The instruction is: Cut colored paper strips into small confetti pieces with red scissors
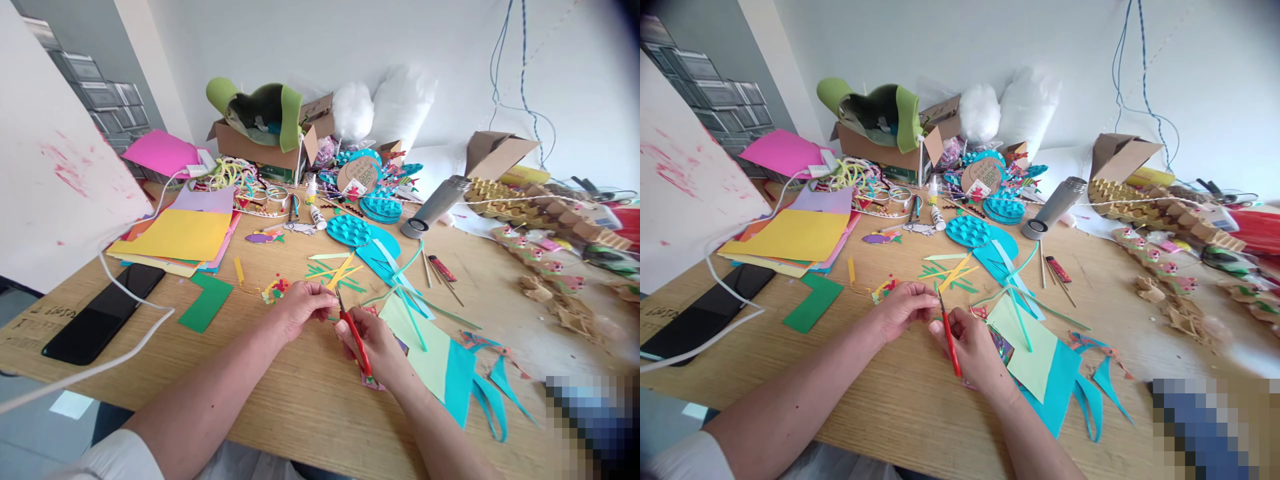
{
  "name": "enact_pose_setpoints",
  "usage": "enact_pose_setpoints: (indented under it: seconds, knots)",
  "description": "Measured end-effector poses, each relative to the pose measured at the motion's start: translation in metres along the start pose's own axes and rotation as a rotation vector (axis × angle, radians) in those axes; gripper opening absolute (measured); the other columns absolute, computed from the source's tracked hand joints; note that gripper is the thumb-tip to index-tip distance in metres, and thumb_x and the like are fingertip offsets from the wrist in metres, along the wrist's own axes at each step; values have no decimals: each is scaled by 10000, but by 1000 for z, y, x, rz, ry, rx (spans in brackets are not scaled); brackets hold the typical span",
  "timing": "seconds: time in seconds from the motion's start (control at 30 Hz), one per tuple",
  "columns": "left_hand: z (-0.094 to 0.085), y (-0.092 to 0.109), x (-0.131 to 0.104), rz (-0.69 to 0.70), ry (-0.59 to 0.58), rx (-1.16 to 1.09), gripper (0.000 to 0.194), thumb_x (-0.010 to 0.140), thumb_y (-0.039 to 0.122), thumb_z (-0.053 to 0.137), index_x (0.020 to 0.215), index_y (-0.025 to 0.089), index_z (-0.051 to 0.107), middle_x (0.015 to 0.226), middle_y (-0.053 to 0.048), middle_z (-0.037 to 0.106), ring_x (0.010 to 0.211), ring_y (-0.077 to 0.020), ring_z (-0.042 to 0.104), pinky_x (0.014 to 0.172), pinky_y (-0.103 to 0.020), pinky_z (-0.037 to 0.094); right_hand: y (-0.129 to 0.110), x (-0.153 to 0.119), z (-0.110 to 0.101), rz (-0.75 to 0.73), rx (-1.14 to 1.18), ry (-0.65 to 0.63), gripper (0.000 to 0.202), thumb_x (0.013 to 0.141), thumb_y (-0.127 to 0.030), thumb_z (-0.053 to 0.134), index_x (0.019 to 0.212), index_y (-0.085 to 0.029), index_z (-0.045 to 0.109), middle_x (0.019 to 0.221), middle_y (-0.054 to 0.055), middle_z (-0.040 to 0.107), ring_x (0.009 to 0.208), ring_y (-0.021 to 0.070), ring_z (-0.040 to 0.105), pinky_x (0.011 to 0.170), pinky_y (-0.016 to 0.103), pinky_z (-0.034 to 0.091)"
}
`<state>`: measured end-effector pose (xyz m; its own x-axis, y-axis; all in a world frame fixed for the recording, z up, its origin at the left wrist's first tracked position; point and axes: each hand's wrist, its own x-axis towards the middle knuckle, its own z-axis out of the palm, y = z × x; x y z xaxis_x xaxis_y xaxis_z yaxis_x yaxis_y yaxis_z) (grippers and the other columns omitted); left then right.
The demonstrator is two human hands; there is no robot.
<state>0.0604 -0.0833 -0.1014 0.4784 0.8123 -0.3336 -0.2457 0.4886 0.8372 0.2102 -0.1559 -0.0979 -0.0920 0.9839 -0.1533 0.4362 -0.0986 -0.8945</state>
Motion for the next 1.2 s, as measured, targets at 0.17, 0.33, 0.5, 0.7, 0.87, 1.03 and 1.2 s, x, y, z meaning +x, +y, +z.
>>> enact_pose_setpoints:
  seconds: [0.17, 0.33, 0.5, 0.7, 0.87, 1.03, 1.2]
  knots:
    - [0, 3, 0, 12, -6, 65, 201, 505, 253, 758, 599, 127, 633, 480, 28, 559, 459, -76, 476, 497, -225, 359, 0, 0, -1, -7, -7, -23, 456, 804, -621, 593, 688, -203, 450, 503, -31, 504, 447, 110, 442, 429, 227, 269]
    - [0, 4, -1, 12, 3, 69, 203, 496, 253, 757, 593, 130, 629, 482, 26, 564, 455, -78, 478, 494, -228, 360, -1, -1, -1, 8, 39, -41, 452, 805, -618, 593, 693, -207, 444, 489, -40, 496, 431, 106, 437, 420, 224, 277]
    - [1, 4, -1, 1, 14, 53, 206, 502, 255, 754, 612, 125, 637, 490, 24, 571, 456, -76, 482, 503, -228, 364, 0, -1, -1, -1, 29, -27, 450, 796, -610, 608, 686, -210, 435, 490, -49, 475, 429, 105, 437, 418, 222, 277]
    - [0, 4, -1, 11, 17, 61, 198, 503, 256, 744, 605, 127, 633, 479, 27, 557, 458, -79, 481, 502, -230, 354, -2, 0, -1, 11, 34, -43, 455, 795, -615, 602, 678, -211, 429, 485, -50, 468, 429, 101, 425, 418, 220, 276]
    - [-3, 5, 0, 25, -17, 126, 167, 519, 261, 715, 562, 130, 621, 456, 27, 536, 437, -73, 449, 485, -233, 327, -4, -1, -3, 11, 19, -74, 452, 789, -616, 606, 684, -211, 435, 492, -43, 490, 431, 104, 436, 419, 221, 275]
    - [-7, 5, 3, 1, -38, 146, 163, 518, 257, 714, 561, 131, 622, 465, 22, 545, 447, -74, 450, 491, -233, 328, -5, -1, -4, 30, 5, -77, 447, 787, -603, 616, 670, -210, 438, 495, -42, 493, 438, 104, 449, 420, 220, 284]
    - [-9, 6, 3, -32, -36, 132, 173, 506, 254, 725, 575, 133, 622, 473, 25, 547, 452, -75, 453, 494, -233, 325, -7, -1, -3, 48, 35, -77, 456, 763, -608, 635, 664, -211, 435, 488, -55, 465, 425, 97, 430, 409, 217, 269]
